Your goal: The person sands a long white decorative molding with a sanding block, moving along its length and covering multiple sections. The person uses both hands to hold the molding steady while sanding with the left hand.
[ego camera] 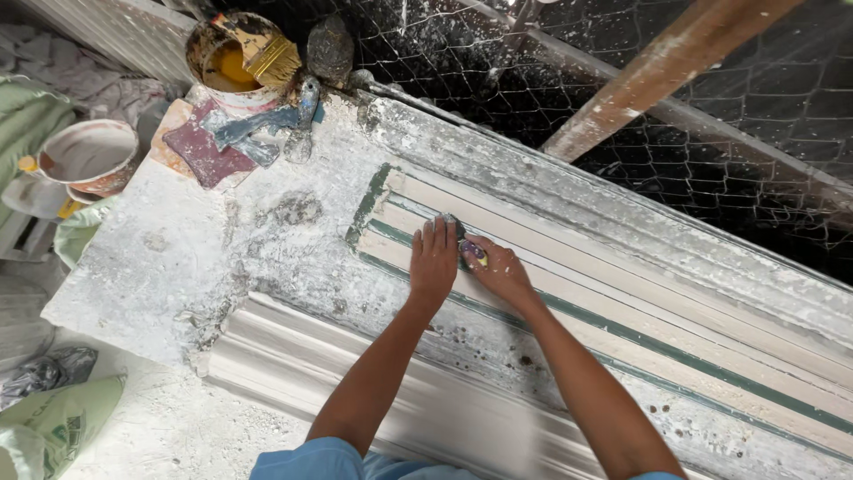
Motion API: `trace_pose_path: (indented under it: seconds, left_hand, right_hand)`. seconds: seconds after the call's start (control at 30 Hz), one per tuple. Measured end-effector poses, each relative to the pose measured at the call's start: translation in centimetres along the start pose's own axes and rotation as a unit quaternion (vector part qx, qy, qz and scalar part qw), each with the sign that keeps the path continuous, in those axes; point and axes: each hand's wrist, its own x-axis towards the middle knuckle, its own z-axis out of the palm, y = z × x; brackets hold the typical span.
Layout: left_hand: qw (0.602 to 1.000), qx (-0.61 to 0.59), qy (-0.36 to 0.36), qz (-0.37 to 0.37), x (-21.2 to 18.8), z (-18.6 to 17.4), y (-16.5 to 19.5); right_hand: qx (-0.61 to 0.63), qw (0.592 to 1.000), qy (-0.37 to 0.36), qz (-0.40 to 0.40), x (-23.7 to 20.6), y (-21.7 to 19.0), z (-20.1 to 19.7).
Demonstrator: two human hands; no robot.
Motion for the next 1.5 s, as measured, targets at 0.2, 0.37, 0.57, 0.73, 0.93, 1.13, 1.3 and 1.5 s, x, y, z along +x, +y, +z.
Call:
trace_pose_path:
  seconds: [0.2, 0.37, 0.57, 0.73, 0.93, 1.13, 1.3, 1.5]
  left_hand:
    - [1.000, -0.001, -0.007, -0.014, 1.8, 1.1, -5.0]
    - [0.997, -0.013, 0.052, -0.055, 2.0, 2.3, -6.5]
    - [0.997, -0.056, 0.028, -0.043, 1.2, 3.3, -4.2]
    - [0.996, -0.015, 0.024, -0.085, 2.2, 3.7, -7.1]
    - [0.997, -0.025, 0.026, -0.071, 2.4, 3.9, -7.2]
    - [0.996, -0.002, -0.004, -0.085, 2.1, 3.3, -8.0]
    - [0.996, 0.023, -0.015, -0.085, 2.7, 2.5, -9.3]
    - [0.995, 0.018, -0.045, -0.082, 2.5, 2.0, -9.0]
  right_hand:
    - [-0.029, 0.998, -0.040, -0.028, 3.7, -3.0, 0.2]
    - [-0.015, 0.997, -0.080, -0.009, 5.6, -5.3, 0.9]
    - [-0.033, 0.997, -0.062, -0.029, 3.7, -2.7, -0.4]
    - [0.006, 0.999, -0.033, -0.040, 6.6, -4.7, 2.4]
    - [-0.023, 0.998, -0.057, -0.003, 5.9, -5.4, 1.7]
    - [0.023, 0.998, -0.016, -0.047, 6.4, -6.3, 2.6]
    - [0.023, 0.998, -0.053, 0.000, 6.6, -6.4, 3.1]
    - [0.023, 0.997, 0.021, -0.072, 6.5, -6.3, 4.4]
